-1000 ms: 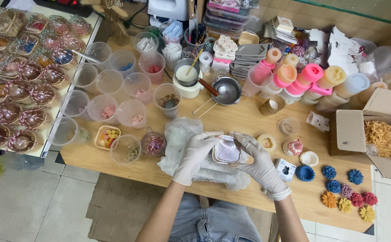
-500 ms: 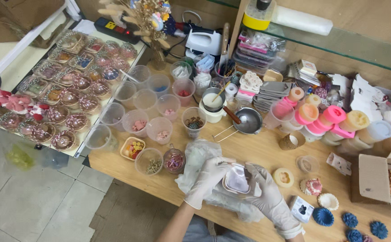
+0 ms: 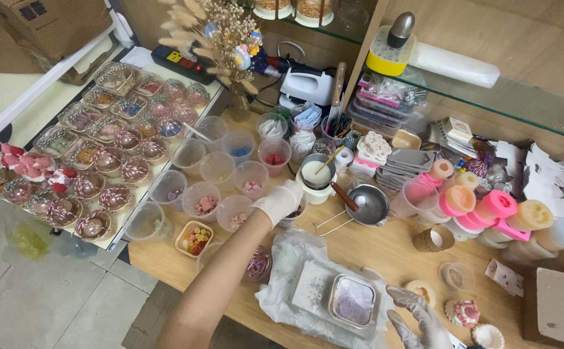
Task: The person, wearing gloves, wraps a small metal chain around a transparent container containing a decorative flower and then places the assembly into a small white box on the crowded workshop table.
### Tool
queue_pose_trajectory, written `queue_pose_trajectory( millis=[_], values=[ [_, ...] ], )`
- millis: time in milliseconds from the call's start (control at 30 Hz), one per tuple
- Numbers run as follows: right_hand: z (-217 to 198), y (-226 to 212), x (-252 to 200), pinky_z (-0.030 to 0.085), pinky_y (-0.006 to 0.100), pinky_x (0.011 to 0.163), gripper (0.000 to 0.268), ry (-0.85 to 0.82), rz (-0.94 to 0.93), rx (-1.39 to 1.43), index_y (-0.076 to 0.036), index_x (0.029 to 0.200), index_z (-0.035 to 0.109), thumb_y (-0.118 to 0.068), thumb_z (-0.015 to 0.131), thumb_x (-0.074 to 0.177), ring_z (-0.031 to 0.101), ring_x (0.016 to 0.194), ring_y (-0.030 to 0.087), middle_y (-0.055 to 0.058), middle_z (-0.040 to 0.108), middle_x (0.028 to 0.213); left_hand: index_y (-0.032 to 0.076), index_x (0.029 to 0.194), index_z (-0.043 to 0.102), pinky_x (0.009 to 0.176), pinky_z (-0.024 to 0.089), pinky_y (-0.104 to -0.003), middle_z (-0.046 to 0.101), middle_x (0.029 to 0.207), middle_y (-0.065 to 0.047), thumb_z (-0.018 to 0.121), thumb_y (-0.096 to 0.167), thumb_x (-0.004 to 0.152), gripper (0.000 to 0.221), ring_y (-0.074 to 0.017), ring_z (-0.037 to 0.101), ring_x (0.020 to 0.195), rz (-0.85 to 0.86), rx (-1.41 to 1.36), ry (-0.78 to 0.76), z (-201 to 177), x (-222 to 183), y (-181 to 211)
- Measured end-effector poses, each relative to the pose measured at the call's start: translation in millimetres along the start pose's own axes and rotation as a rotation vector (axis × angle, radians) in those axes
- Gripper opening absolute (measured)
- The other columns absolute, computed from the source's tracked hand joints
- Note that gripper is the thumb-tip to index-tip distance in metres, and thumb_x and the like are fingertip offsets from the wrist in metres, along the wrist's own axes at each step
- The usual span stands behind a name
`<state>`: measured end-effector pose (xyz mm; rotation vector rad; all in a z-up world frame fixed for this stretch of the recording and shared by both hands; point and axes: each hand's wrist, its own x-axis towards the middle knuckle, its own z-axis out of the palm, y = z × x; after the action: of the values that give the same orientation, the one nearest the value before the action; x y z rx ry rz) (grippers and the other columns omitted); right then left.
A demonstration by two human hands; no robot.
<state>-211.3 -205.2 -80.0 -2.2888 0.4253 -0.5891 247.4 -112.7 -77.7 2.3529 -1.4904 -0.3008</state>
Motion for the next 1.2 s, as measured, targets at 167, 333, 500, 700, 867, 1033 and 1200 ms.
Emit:
queue_pose_trajectory(
  millis=[167, 333, 500, 700, 867, 1033, 1200],
  values=[
    [3, 46, -21, 0.060, 0.031, 0.087, 0.047, 0.011, 0.005, 0.013, -0.005, 0.120, 0.068, -0.003, 0.080, 0.075, 0.074, 0.107, 0.019, 0.010, 0.073, 0.125, 0.003, 0.107, 0.076, 0.091, 0.055, -0.048, 0.071, 0.110, -0.025, 0.060, 0.013, 0.089, 0.025, -0.0390, 0.071, 0.102, 0.014, 0.140, -0.201, 48, 28, -15],
    [6, 47, -37, 0.060, 0.031, 0.090, 0.045, -0.018, 0.076, 0.024, -0.005, 0.119, 0.068, -0.002, 0.080, 0.076, 0.072, 0.113, 0.018, 0.011, 0.071, 0.127, 0.004, 0.122, 0.070, 0.102, 0.049, -0.050, 0.066, 0.129, -0.024, 0.052, 0.014, 0.096, 0.033, -0.0387, 0.066, 0.117, -0.026, 0.122, -0.249, 73, 29, -23],
    [0, 37, -28, 0.053, 0.031, 0.098, 0.050, -0.086, 0.056, 0.133, -0.004, 0.125, 0.063, 0.002, 0.077, 0.077, 0.068, 0.118, 0.019, 0.010, 0.068, 0.132, 0.005, 0.129, 0.067, 0.105, 0.048, -0.049, 0.064, 0.133, -0.023, 0.049, 0.015, 0.099, 0.036, -0.0389, 0.063, 0.121, -0.206, 0.012, -0.222, 67, 33, -19],
    [-9, -21, 0, 0.049, 0.033, 0.104, 0.040, -0.029, 0.139, 0.071, -0.006, 0.117, 0.069, 0.005, 0.072, 0.079, 0.069, 0.119, 0.017, 0.007, 0.074, 0.125, 0.009, 0.119, 0.072, 0.102, 0.053, -0.045, 0.071, 0.125, -0.020, 0.053, 0.020, 0.094, 0.033, -0.0345, 0.069, 0.116, -0.089, 0.155, -0.319, 40, 29, -22],
    [-14, -106, 72, 0.055, 0.032, 0.095, 0.041, -0.074, 0.119, 0.014, -0.011, 0.121, 0.069, -0.006, 0.077, 0.081, 0.071, 0.105, 0.018, 0.006, 0.076, 0.124, 0.009, 0.110, 0.071, 0.090, 0.049, -0.049, 0.066, 0.117, -0.020, 0.054, 0.023, 0.098, 0.026, -0.0394, 0.063, 0.103, -0.117, -0.214, -0.197, 37, 45, -16],
    [13, -168, 179, 0.053, 0.036, 0.094, 0.085, -0.207, 0.205, 0.012, -0.021, 0.154, 0.039, -0.006, 0.076, 0.079, 0.068, 0.104, 0.025, 0.011, 0.063, 0.133, 0.004, 0.107, 0.073, 0.086, 0.054, -0.047, 0.071, 0.109, -0.020, 0.055, 0.015, 0.098, 0.023, -0.0368, 0.069, 0.096, -0.153, 0.032, -0.304, 33, 41, -8],
    [79, -148, 247, 0.049, 0.042, 0.099, 0.078, -0.170, -0.041, 0.069, -0.011, 0.145, 0.046, -0.006, 0.078, 0.073, 0.059, 0.123, 0.035, 0.016, 0.059, 0.140, -0.003, 0.109, 0.071, 0.081, 0.059, -0.048, 0.073, 0.101, -0.025, 0.062, 0.008, 0.086, 0.028, -0.0384, 0.073, 0.094, -0.049, 0.000, -0.304, -19, 16, -1]
  ],
)
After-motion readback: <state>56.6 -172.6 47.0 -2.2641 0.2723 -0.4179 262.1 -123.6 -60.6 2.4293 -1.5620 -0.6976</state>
